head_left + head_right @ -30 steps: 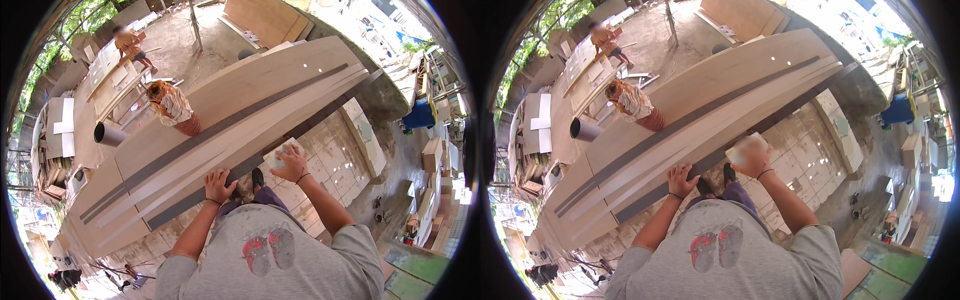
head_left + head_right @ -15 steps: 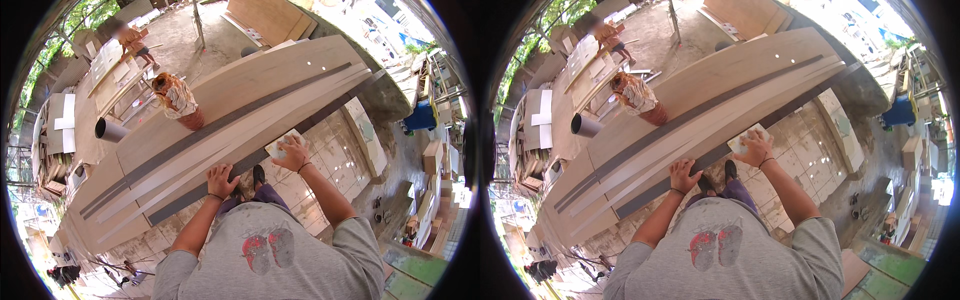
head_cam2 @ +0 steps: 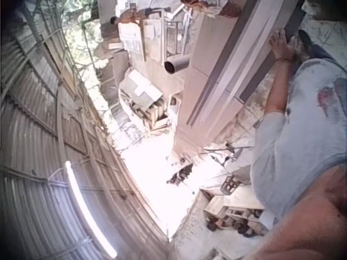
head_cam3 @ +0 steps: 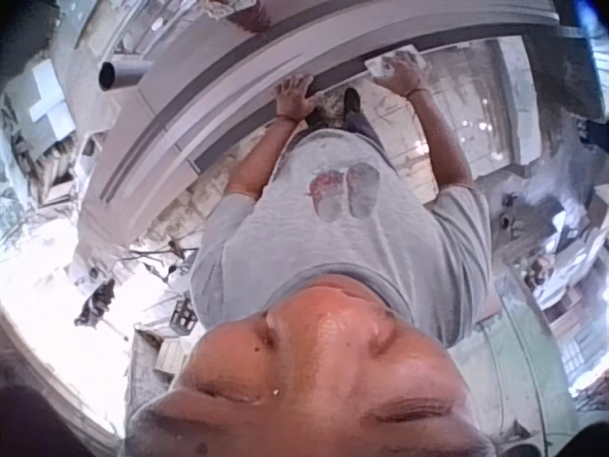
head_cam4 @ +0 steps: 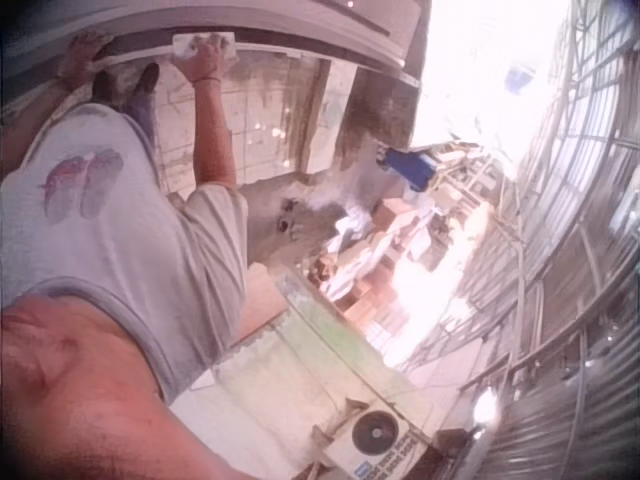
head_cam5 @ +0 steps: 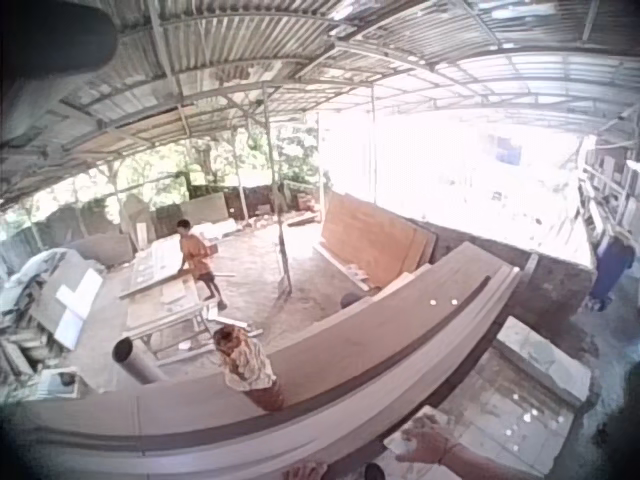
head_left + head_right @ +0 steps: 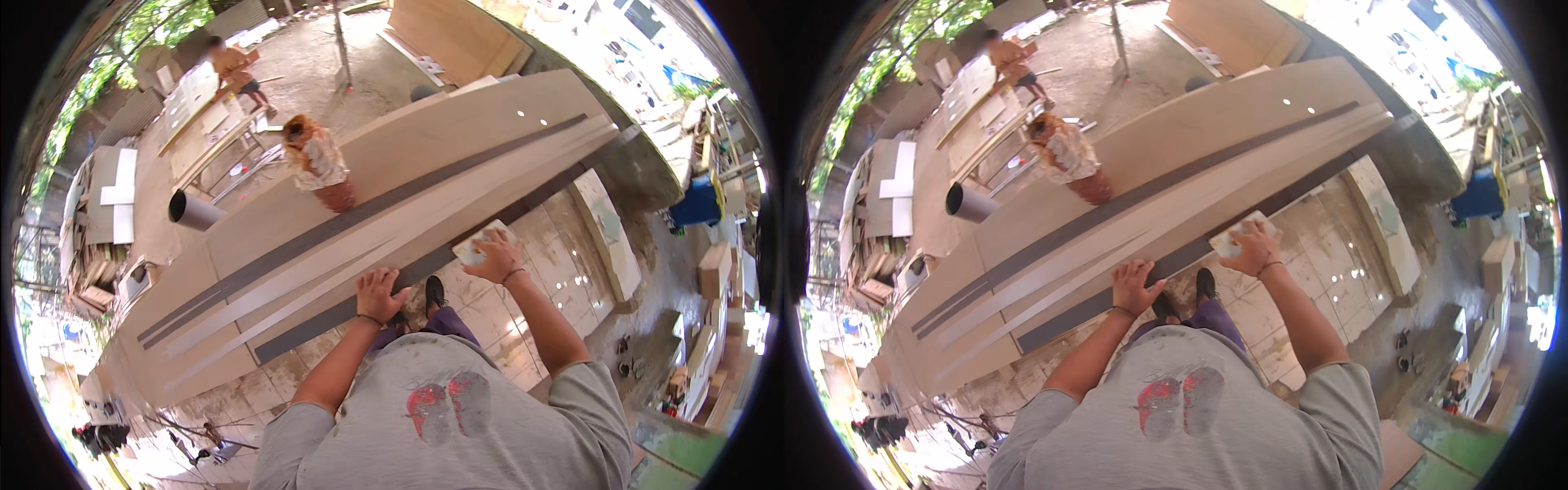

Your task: The person applies adhesive to a wooden panel using a spreader and wipes the edges with a cloth.

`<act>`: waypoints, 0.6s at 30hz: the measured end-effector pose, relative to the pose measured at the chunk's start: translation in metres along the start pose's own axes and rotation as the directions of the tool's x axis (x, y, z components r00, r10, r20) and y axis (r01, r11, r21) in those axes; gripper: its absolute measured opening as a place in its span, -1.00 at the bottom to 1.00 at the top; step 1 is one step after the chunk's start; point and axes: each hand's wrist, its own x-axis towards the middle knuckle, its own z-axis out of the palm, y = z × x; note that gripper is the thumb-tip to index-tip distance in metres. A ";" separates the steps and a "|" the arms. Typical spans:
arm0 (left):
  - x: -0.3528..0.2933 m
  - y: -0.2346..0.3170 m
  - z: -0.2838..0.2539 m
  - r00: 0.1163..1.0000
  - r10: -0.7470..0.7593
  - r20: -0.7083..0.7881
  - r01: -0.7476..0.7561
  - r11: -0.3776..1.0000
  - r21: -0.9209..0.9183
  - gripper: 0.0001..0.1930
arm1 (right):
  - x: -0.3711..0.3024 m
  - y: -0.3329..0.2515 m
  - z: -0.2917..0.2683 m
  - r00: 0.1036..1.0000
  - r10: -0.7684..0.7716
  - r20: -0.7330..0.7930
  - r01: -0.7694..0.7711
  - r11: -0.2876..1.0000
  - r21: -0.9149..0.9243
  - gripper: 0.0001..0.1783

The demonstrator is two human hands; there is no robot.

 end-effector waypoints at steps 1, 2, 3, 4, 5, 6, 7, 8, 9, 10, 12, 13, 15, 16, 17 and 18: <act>0.001 -0.001 0.000 1.000 -0.005 0.009 0.005 1.000 -0.005 -0.51 | -0.003 0.000 -0.002 0.999 0.030 0.036 -0.029 1.000 -0.010 -0.25; -0.001 -0.002 0.000 1.000 -0.024 -0.007 0.024 1.000 0.015 -0.51 | -0.006 -0.002 -0.004 0.998 0.033 0.051 -0.032 0.999 -0.028 -0.25; 0.000 -0.002 0.001 1.000 -0.023 0.009 0.023 1.000 0.002 -0.51 | -0.012 0.001 -0.004 0.997 0.042 0.060 -0.039 0.998 -0.049 -0.25; 0.001 -0.001 0.001 1.000 -0.017 0.023 0.017 1.000 -0.016 -0.50 | -0.011 0.028 0.016 0.993 0.018 0.119 -0.011 0.998 -0.060 -0.26; 0.002 0.002 0.003 1.000 -0.020 0.005 0.020 1.000 -0.011 -0.50 | -0.012 0.052 0.038 0.984 0.004 0.176 0.009 0.997 -0.076 -0.27; -0.002 -0.001 0.002 0.999 -0.024 0.021 0.025 0.999 -0.021 -0.50 | -0.023 0.046 0.043 0.986 0.024 0.167 -0.010 0.996 -0.088 -0.27; -0.002 -0.003 0.000 0.999 -0.031 0.030 0.032 0.999 -0.030 -0.50 | -0.036 0.038 0.040 0.987 0.039 0.154 -0.023 0.994 -0.104 -0.28; 0.000 -0.004 -0.001 0.999 -0.051 -0.002 0.050 0.999 -0.017 -0.50 | -0.048 0.024 0.032 0.997 0.022 0.071 -0.021 1.000 -0.013 -0.30; -0.004 -0.003 -0.002 0.999 -0.041 0.023 0.042 0.998 -0.042 -0.49 | -0.055 0.017 0.036 1.000 -0.009 -0.004 0.009 0.997 0.083 -0.31; -0.005 -0.002 -0.003 0.998 -0.027 0.050 0.030 0.997 -0.067 -0.49 | -0.056 0.012 0.038 0.996 -0.029 -0.080 0.043 0.983 0.180 -0.31; -0.003 -0.006 -0.005 0.995 -0.025 0.092 0.031 0.997 -0.068 -0.46 | -0.051 -0.006 0.041 0.985 -0.055 -0.163 0.096 0.963 0.254 -0.31; -0.004 -0.007 -0.003 0.998 0.015 0.063 -0.011 0.997 -0.074 -0.45 | -0.053 -0.016 0.040 0.968 -0.044 -0.246 0.124 0.940 0.317 -0.30; -0.004 -0.009 -0.003 0.996 0.075 0.052 -0.069 0.993 -0.098 -0.43 | -0.049 -0.039 0.039 0.961 -0.075 -0.266 0.158 0.938 0.308 -0.28; -0.005 -0.012 -0.007 0.997 0.059 0.043 -0.056 0.996 -0.072 -0.44 | -0.046 -0.042 0.046 0.947 -0.128 -0.294 0.208 0.943 0.259 -0.25; -0.010 -0.016 -0.011 0.998 0.043 0.036 -0.041 0.998 -0.048 -0.44 | -0.046 -0.049 0.050 0.951 -0.140 -0.277 0.203 0.956 0.213 -0.22; -0.015 -0.021 -0.013 0.999 0.022 0.047 -0.019 0.998 -0.056 -0.46 | -0.047 -0.060 0.053 0.950 -0.129 -0.283 0.177 0.973 0.149 -0.21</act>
